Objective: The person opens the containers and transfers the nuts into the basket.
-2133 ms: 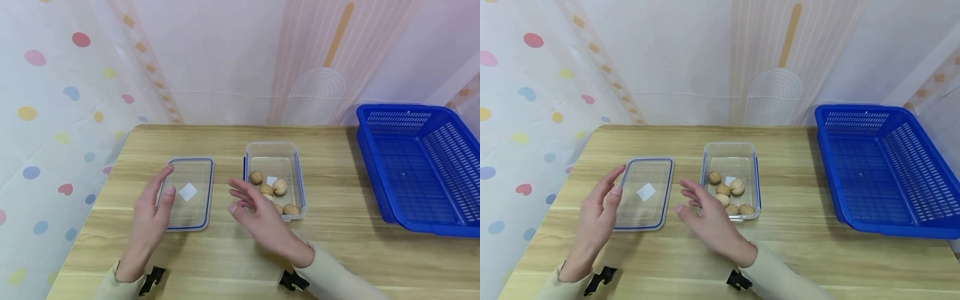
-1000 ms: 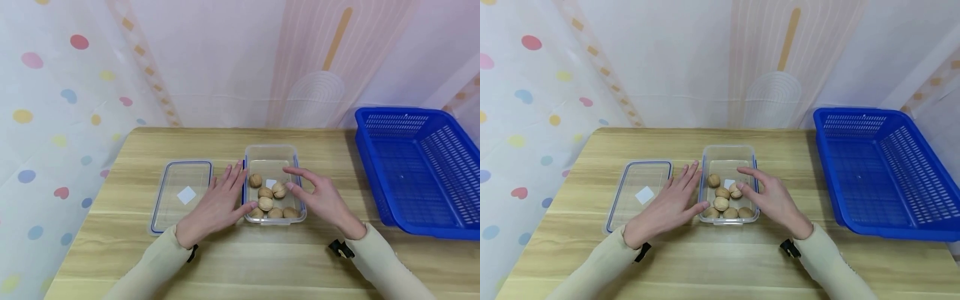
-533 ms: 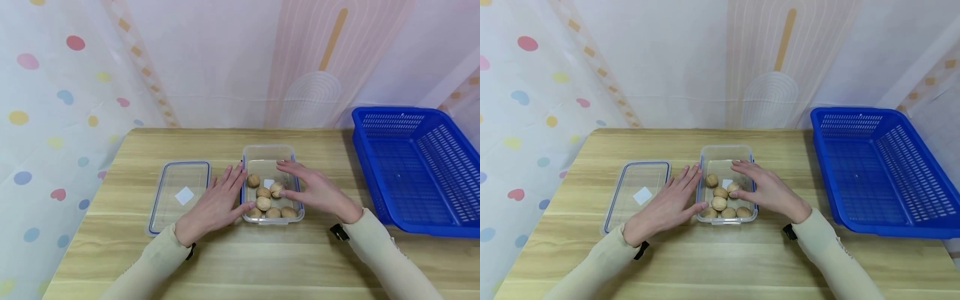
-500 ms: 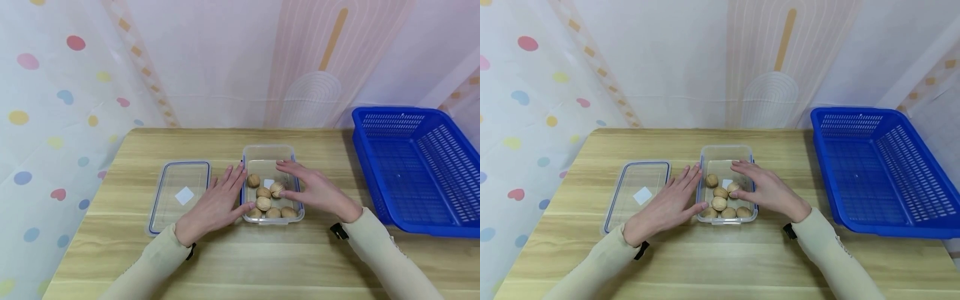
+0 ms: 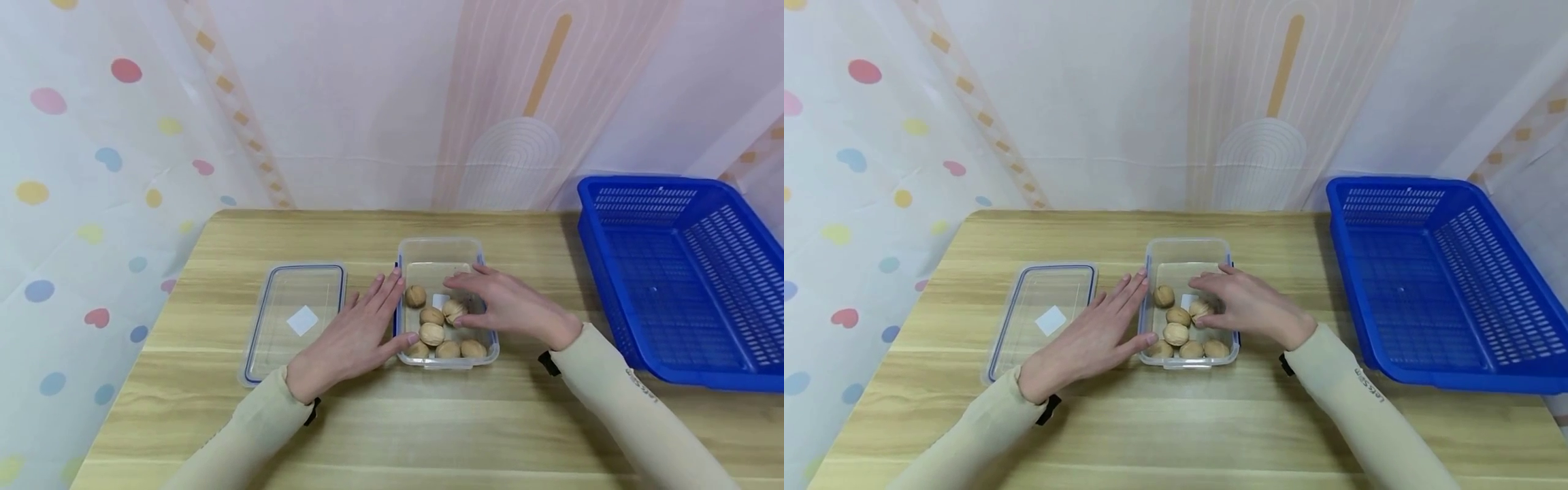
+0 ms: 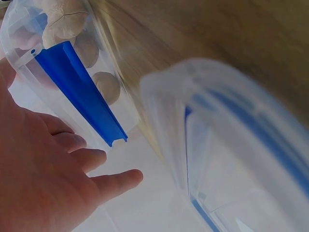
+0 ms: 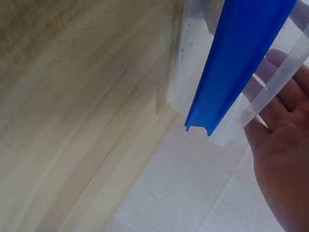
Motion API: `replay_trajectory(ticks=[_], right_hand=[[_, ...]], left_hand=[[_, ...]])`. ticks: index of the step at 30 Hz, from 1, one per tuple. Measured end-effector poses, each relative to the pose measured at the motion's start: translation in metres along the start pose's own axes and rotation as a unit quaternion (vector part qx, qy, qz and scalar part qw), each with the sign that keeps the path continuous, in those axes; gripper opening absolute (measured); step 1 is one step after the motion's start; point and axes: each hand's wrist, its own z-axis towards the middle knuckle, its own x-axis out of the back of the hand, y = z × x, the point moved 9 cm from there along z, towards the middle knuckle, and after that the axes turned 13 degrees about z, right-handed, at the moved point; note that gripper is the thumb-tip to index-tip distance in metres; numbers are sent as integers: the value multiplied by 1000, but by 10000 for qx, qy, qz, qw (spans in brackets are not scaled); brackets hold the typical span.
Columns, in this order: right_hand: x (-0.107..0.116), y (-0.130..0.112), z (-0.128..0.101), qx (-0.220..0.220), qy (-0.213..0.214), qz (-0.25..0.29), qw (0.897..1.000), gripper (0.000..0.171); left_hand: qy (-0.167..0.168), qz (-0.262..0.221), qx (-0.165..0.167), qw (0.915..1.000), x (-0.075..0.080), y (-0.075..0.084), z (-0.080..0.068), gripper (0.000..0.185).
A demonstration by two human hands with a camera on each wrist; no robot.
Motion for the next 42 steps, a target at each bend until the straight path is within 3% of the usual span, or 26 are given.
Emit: replay_trajectory(ticks=[8, 18, 26, 42], right_hand=[[-11, 5, 6, -18, -301, -176, 9994, 60], [-12, 6, 7, -220, -242, -271, 9991, 55], [-15, 7, 10, -321, -290, -331, 9985, 38], [6, -6, 0, 215, 535, 411, 9975, 39]], left_hand=[[96, -9, -36, 9999, 0, 1, -1, 91], [112, -115, -42, 9999, 0, 2, -1, 89], [154, -103, -46, 9998, 1, 2, 0, 89], [24, -117, -40, 9999, 1, 2, 0, 90]])
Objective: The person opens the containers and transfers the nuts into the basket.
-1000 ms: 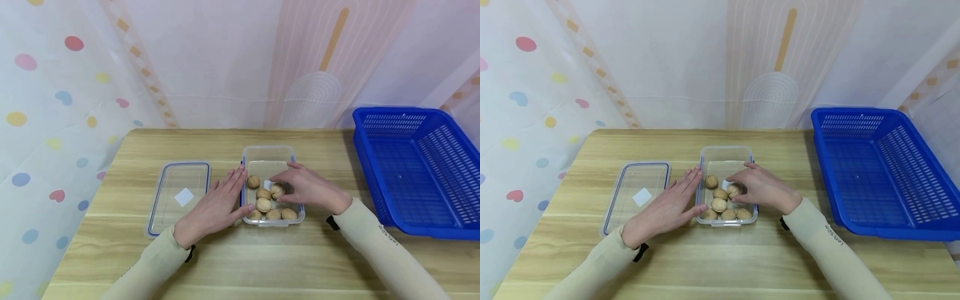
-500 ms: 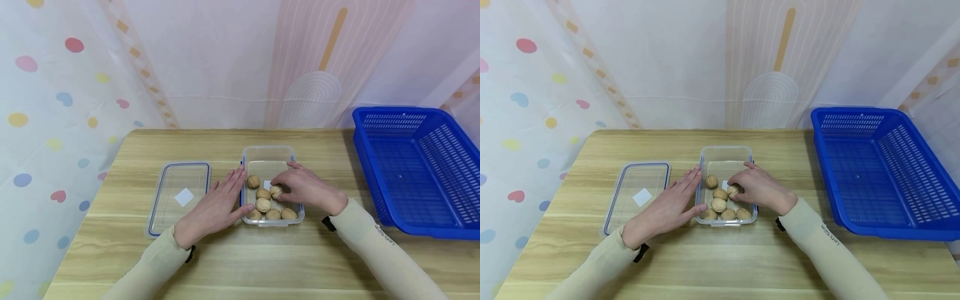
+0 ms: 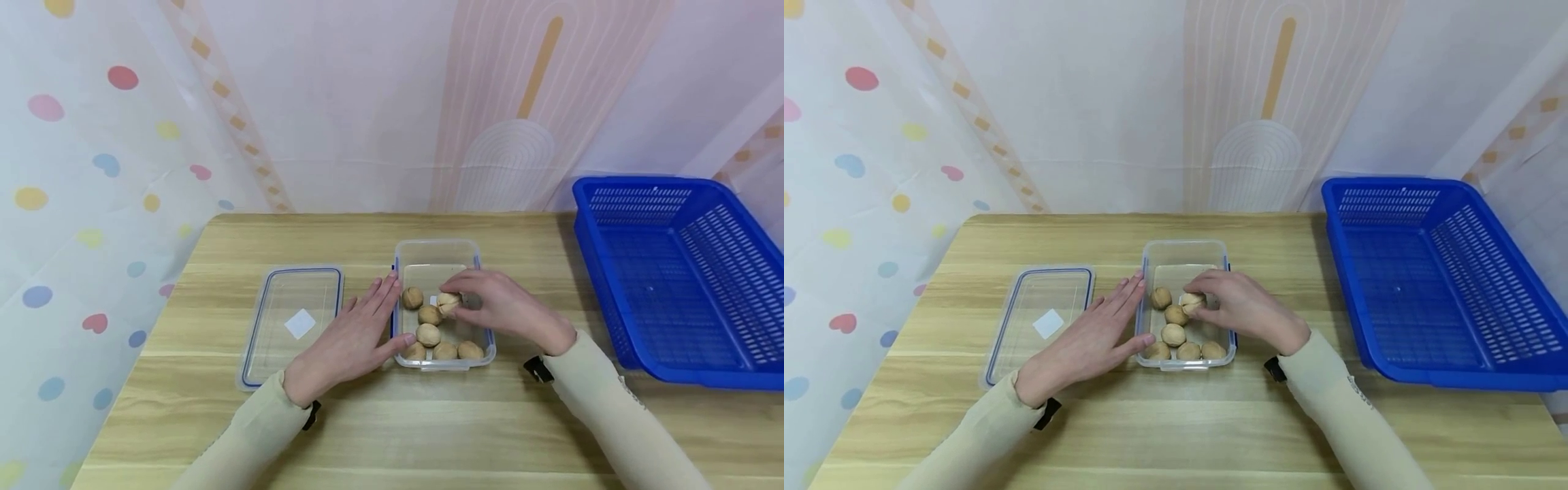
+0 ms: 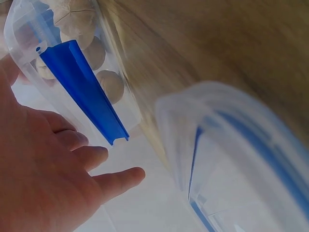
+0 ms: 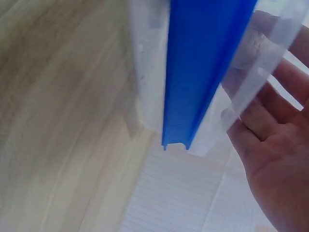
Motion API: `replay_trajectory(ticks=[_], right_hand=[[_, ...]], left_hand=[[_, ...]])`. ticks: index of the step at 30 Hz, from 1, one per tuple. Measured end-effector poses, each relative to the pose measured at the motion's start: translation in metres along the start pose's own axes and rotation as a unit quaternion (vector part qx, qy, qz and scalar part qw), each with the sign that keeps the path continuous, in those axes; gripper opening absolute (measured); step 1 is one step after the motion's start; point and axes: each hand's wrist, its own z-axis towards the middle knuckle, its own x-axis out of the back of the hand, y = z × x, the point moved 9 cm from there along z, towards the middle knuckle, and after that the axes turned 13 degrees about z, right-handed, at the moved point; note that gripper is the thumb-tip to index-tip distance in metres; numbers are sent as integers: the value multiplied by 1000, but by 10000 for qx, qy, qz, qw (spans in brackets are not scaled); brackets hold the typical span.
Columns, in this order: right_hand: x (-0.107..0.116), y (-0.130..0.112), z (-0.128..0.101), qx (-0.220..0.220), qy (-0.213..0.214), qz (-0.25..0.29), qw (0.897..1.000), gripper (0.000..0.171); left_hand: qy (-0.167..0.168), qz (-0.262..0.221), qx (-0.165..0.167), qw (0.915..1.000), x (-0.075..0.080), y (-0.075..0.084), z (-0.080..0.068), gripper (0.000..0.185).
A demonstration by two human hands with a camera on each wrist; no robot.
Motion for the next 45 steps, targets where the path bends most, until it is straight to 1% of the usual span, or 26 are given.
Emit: replay_trajectory(ticks=[6, 11, 16, 26, 38, 45], right_hand=[[10, -11, -9, 165, 417, 142, 9989, 40], [14, -20, -16, 250, 639, 183, 9975, 39], [18, -29, -23, 317, 844, 190, 9957, 39], [34, -51, -39, 704, 1415, 100, 9874, 41], [66, -67, -70, 562, 2050, -92, 9771, 35], [85, -73, -91, 385, 2291, -185, 9725, 40]], left_hand=[[-101, -65, 1, 9999, -2, 0, 1, 87], [-153, -99, -11, 9998, -2, -1, 1, 78], [-95, -108, -75, 9999, -1, -2, 1, 70], [-21, -139, -86, 9999, 0, -4, 1, 71], [36, -157, -78, 9998, 1, -3, 2, 70], [61, -169, -106, 9998, 1, -1, 2, 70]])
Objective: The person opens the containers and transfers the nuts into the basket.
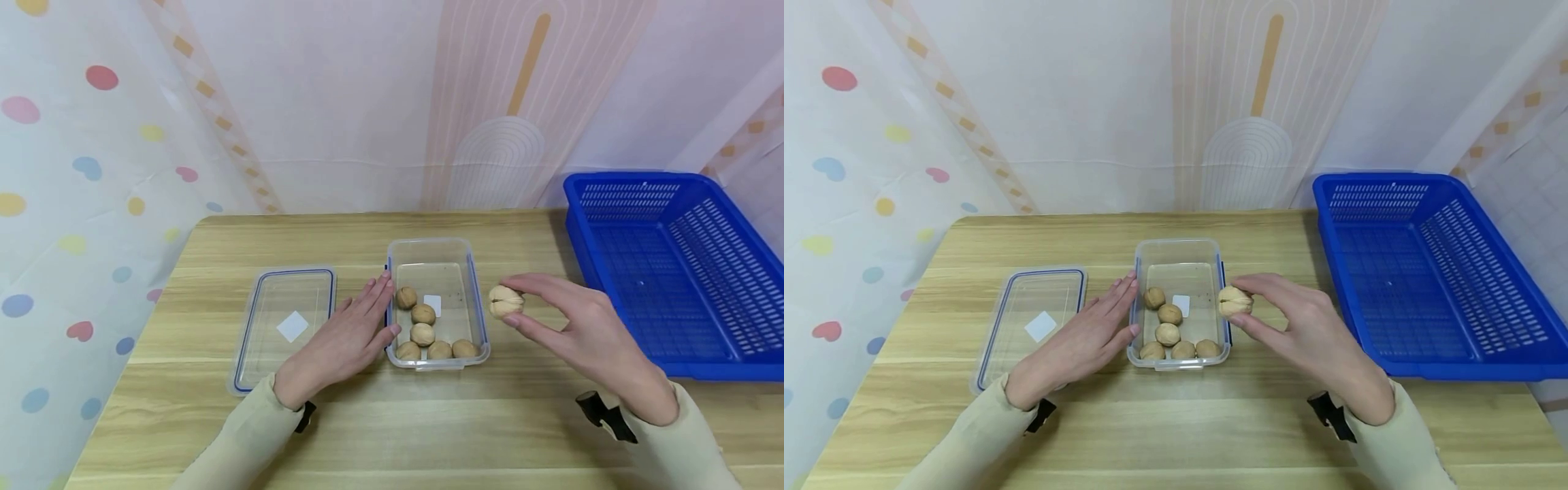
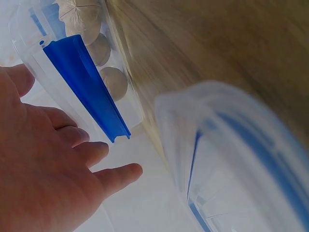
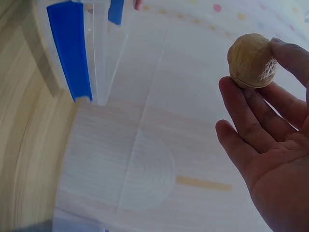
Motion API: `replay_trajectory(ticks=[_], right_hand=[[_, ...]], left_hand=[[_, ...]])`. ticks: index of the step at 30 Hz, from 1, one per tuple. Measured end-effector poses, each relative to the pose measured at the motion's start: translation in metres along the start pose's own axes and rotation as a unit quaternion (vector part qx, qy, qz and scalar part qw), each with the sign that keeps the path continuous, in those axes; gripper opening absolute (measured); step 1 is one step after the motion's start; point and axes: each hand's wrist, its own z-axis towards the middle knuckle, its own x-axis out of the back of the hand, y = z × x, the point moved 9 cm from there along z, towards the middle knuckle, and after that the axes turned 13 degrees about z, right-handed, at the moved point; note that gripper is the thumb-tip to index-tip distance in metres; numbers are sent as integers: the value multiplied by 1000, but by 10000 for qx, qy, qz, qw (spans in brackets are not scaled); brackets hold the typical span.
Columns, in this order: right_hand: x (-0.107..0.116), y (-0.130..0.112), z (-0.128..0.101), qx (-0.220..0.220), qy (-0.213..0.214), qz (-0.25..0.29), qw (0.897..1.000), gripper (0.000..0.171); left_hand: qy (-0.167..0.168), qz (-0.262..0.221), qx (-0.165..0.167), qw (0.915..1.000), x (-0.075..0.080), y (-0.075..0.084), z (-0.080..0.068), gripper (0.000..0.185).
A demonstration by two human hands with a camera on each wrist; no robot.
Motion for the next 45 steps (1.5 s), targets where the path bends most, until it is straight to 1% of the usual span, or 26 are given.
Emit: replay_trajectory(ticks=[4, 7, 11, 14, 16, 20, 22, 24, 27, 29, 31, 33, 37, 40, 43, 45], right_hand=[[16, -1, -9, -9, 238, 78, 9997, 38], [28, 2, -16, 22, 428, 75, 9991, 42], [44, 6, -26, -47, 632, -90, 9980, 43], [55, 10, -33, -251, 727, -282, 9966, 40], [63, 13, -37, -387, 802, -437, 9951, 42], [81, 19, -47, -747, 972, -792, 9893, 49], [90, 23, -53, -890, 1120, -932, 9853, 47], [99, 28, -59, -1017, 1256, -863, 9831, 45], [110, 38, -68, -1148, 1464, -620, 9806, 42], [116, 45, -73, -1204, 1549, -425, 9796, 42], [121, 54, -78, -1303, 1609, -341, 9777, 41], [125, 63, -83, -1384, 1623, -355, 9763, 39], [130, 82, -91, -1749, 1566, -482, 9709, 37], [132, 94, -94, -2098, 1374, -819, 9646, 37], [133, 105, -95, -2482, 1052, -1317, 9539, 40], [134, 112, -96, -2657, 824, -1576, 9475, 42]], left_hand=[[18, -21, -22, 10000, 0, 1, 0, 71], [38, -32, -34, 10000, 0, 2, 0, 71], [38, -35, -31, 10000, -1, 2, 0, 71], [51, -26, -44, 10000, -1, 2, 0, 71], [67, -32, -60, 10000, 0, 2, 0, 71], [87, -30, -70, 9999, 1, 1, 1, 71], [66, -27, -53, 10000, 1, 1, 1, 71], [56, -28, -49, 10000, 1, 0, 2, 72], [66, -63, -70, 9999, 2, 1, 3, 73], [67, -91, -82, 9999, 2, 2, 4, 73], [53, -100, -84, 9999, 2, 3, 4, 73], [42, -87, -78, 9999, 1, 3, 4, 74], [64, -69, -64, 9999, 2, 3, 4, 73], [80, -82, -60, 9999, 2, 2, 3, 73], [74, -78, -39, 9999, 1, 1, 1, 72], [59, -73, -9, 10000, 0, 0, 0, 72]])
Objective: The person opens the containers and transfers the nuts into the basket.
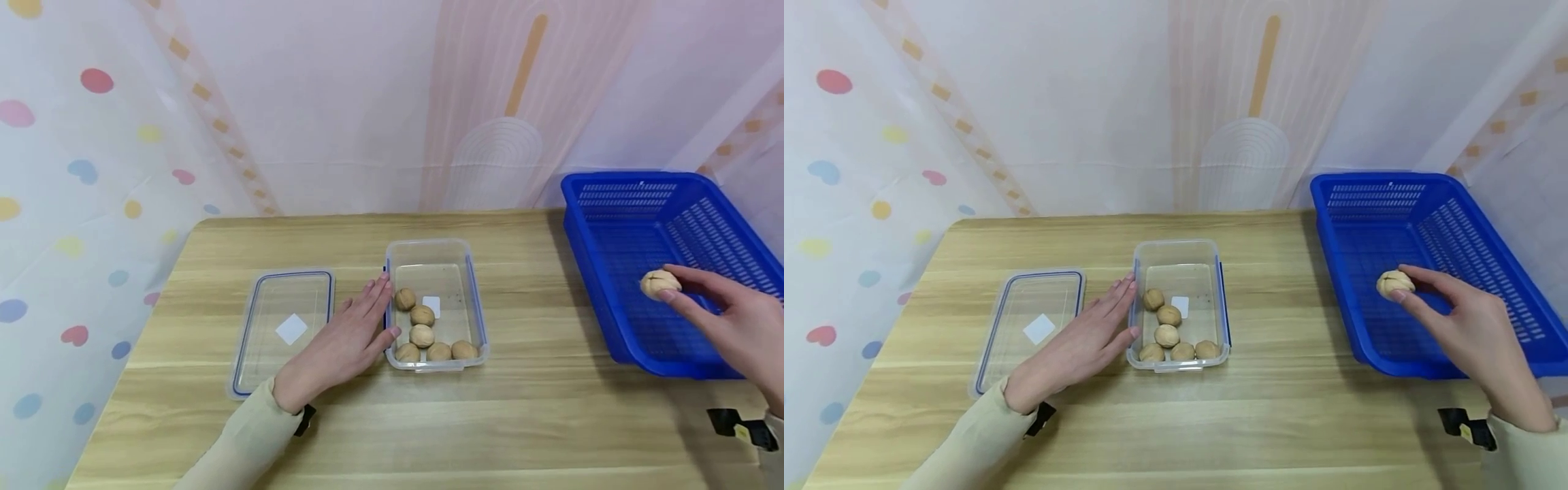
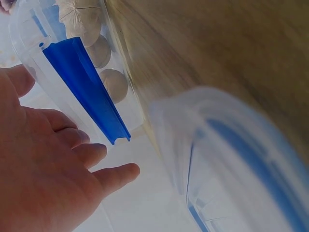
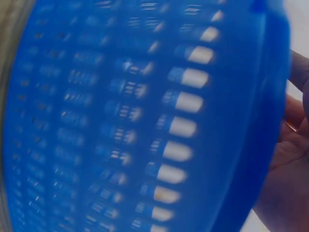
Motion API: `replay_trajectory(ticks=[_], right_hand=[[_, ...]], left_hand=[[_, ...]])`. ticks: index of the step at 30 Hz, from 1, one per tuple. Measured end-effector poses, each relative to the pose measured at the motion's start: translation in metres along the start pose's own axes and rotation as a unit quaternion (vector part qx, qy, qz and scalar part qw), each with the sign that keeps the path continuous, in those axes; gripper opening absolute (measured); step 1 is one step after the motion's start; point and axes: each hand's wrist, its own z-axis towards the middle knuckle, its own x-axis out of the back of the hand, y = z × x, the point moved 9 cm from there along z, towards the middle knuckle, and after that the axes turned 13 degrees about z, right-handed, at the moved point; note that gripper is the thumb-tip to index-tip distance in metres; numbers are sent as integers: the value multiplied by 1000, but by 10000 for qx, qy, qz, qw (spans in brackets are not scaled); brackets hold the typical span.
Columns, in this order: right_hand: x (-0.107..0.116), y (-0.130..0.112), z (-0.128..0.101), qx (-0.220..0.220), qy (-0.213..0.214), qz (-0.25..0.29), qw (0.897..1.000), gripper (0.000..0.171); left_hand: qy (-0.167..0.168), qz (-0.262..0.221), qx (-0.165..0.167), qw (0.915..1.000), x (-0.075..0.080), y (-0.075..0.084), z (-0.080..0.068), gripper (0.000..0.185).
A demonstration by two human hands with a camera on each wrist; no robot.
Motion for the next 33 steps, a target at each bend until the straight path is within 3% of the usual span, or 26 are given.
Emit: replay_trajectory(ticks=[10, 21, 33], right_hand=[[-6, 32, 10, -287, -858, -591, 9941, 50], [-26, 55, 13, -390, -1981, -678, 9771, 38], [-43, 67, 12, -395, -2736, -591, 9592, 37]], left_hand=[[53, -17, 14, 10000, -1, -1, 0, 73], [46, -27, 1, 10000, 0, 0, -1, 73], [89, -31, -59, 9999, 2, 1, -2, 72]])
